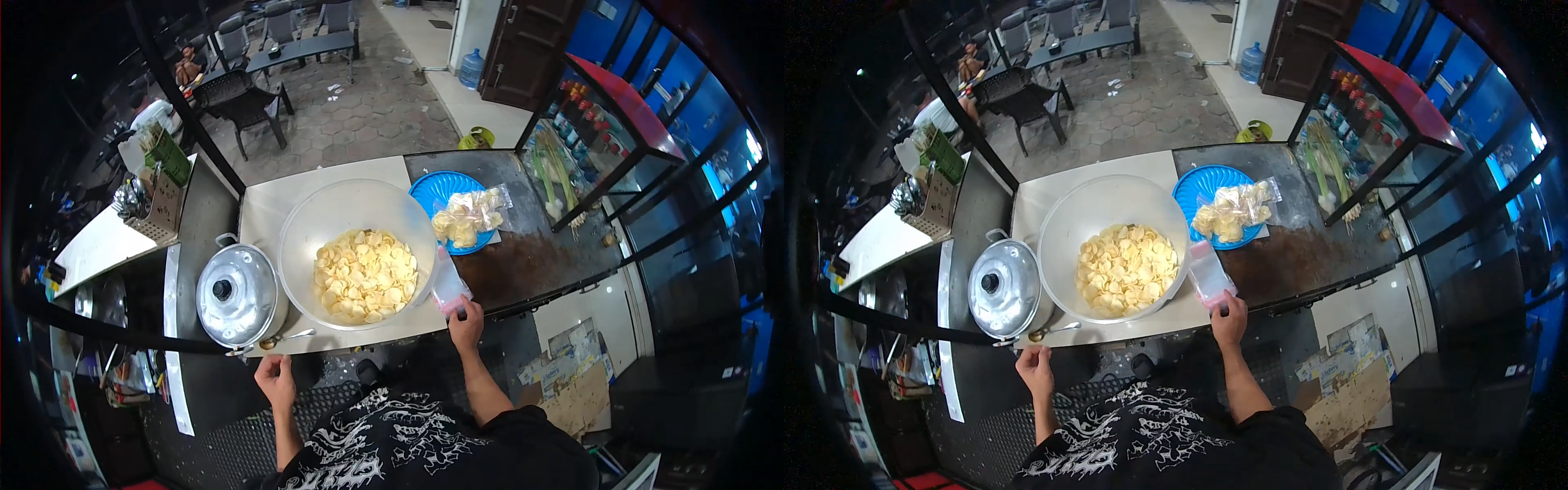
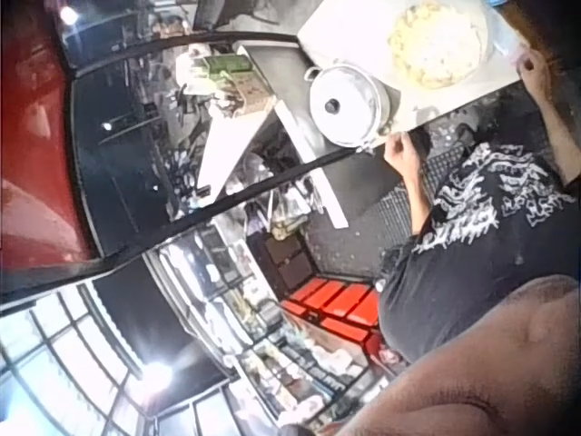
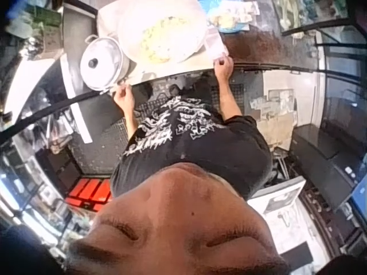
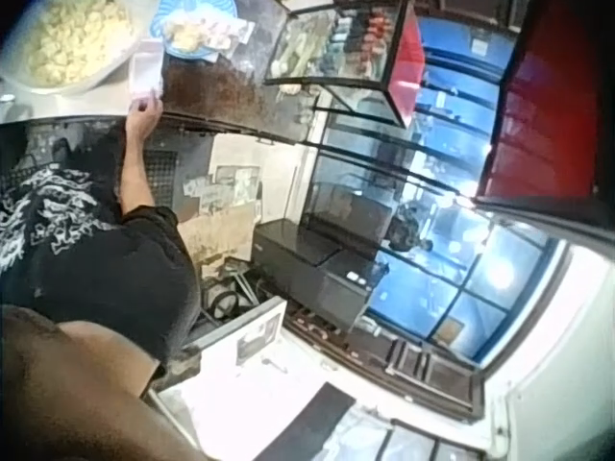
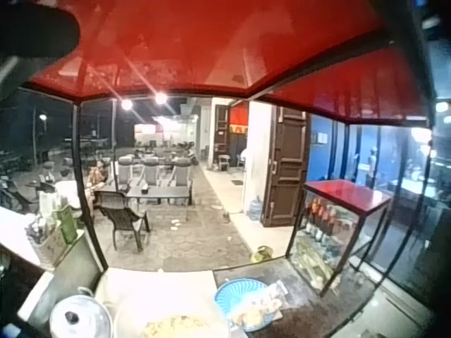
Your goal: The recorder is taking portions of potato chips from a large bowl and putting them into small plastic bags.
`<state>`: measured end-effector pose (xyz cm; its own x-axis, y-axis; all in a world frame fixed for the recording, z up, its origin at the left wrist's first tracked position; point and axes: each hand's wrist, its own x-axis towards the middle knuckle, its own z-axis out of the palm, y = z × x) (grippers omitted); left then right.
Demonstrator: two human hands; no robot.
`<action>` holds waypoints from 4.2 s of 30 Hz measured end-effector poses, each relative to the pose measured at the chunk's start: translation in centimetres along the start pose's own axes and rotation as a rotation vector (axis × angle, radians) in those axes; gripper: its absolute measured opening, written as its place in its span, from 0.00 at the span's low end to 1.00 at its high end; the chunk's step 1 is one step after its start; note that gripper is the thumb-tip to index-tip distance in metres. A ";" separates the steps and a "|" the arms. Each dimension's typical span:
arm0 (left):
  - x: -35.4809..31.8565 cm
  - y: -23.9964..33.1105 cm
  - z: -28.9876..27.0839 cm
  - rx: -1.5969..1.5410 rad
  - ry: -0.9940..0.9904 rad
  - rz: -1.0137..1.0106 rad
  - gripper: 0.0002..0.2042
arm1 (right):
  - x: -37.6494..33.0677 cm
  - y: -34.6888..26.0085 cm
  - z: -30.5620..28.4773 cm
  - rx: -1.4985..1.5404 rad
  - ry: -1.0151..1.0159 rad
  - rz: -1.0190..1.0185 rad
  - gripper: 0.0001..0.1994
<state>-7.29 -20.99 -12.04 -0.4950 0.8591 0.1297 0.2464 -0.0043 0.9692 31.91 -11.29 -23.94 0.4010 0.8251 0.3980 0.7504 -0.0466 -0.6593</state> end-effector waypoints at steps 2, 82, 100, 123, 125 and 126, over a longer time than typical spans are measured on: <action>-0.6 -0.9 -1.3 -0.041 0.018 -0.024 0.06 | -0.3 0.2 -0.1 -0.044 -0.012 -0.017 0.15; -4.9 -5.2 33.4 0.621 -0.601 -0.114 0.20 | 11.6 2.1 0.0 0.184 -0.965 -0.115 0.08; -2.1 14.0 29.0 -0.481 -0.792 -0.195 0.13 | 17.5 -7.9 -14.7 0.885 -0.614 0.233 0.06; 10.6 15.2 10.5 -0.373 -0.644 -0.090 0.15 | 7.5 -31.2 -6.1 0.417 -0.540 -0.577 0.27; 11.6 14.0 10.0 -0.451 -0.688 -0.162 0.15 | 6.9 -31.8 -6.2 0.400 -0.580 -0.577 0.28; 12.1 13.6 9.7 -0.525 -0.704 -0.238 0.15 | 6.6 -31.7 -5.8 0.387 -0.560 -0.560 0.28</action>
<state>-1.87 -5.72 0.65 0.1811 0.9805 -0.0766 -0.2937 0.1282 0.9473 13.80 -7.64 3.32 -0.3648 0.8294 0.4232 0.4881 0.5574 -0.6716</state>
